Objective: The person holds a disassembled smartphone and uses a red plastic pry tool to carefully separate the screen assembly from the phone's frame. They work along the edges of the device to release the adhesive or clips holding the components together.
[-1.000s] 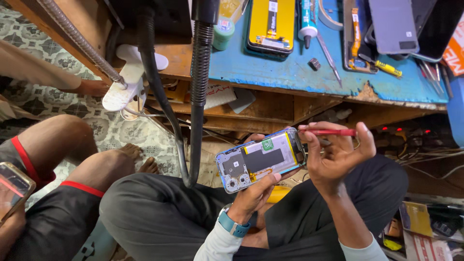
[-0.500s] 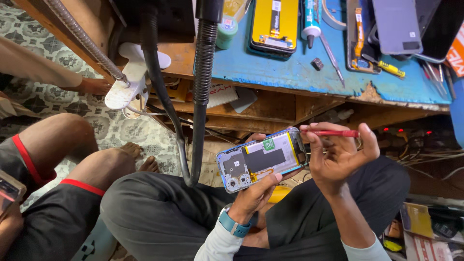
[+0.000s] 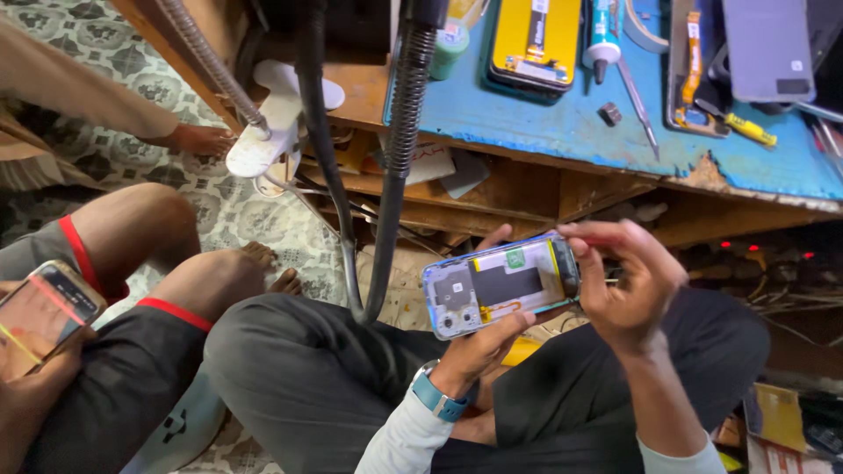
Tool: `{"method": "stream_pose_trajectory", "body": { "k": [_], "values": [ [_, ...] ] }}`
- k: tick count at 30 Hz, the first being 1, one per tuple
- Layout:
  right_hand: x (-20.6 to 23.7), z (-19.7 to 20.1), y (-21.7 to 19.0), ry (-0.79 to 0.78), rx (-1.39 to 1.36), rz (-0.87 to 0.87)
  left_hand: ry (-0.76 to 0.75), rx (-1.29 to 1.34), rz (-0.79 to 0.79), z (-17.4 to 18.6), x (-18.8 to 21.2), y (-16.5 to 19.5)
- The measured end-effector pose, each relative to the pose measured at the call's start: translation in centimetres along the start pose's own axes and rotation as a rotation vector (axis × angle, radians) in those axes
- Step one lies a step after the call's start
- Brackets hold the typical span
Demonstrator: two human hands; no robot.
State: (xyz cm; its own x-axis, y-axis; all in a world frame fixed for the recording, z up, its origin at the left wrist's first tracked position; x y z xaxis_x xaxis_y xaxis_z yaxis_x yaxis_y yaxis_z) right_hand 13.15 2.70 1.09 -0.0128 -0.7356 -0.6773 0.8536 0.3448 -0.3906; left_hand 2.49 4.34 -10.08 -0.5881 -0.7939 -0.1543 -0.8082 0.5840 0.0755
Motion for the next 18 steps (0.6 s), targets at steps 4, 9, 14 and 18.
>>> {"method": "stream_pose_trajectory", "body": {
  "k": [4,9,14,18],
  "values": [
    [-1.2,0.1,-0.9,-0.018,-0.14,0.005,0.006,-0.018,0.014,0.3,-0.1,-0.2],
    [-1.7,1.6,-0.6,0.148,-0.128,-0.125,-0.032,0.053,0.04,-0.2,-0.3,-0.3],
    [-2.1,1.7,-1.3,0.186,-0.099,-0.04,-0.057,0.09,0.04,-0.8,-0.3,0.0],
    [-1.3,1.4,0.1,0.219,-0.128,-0.115,0.006,0.044,0.061,-0.2,-0.2,-0.2]
  ]
}}
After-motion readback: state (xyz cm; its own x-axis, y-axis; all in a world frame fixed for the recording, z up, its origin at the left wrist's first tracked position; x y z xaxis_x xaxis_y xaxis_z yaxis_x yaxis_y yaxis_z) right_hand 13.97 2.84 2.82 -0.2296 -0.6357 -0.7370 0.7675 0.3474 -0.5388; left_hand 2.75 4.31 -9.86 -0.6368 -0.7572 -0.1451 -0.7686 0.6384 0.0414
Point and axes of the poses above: each hand's wrist, its own x-axis away from the middle knuckle, its own z-axis out of the back of the hand, y = z × x, the point moved 10 cm from there along -x, towards the middle knuckle, and after that the axes turned 15 degrees about x, right-handed, at the moved point
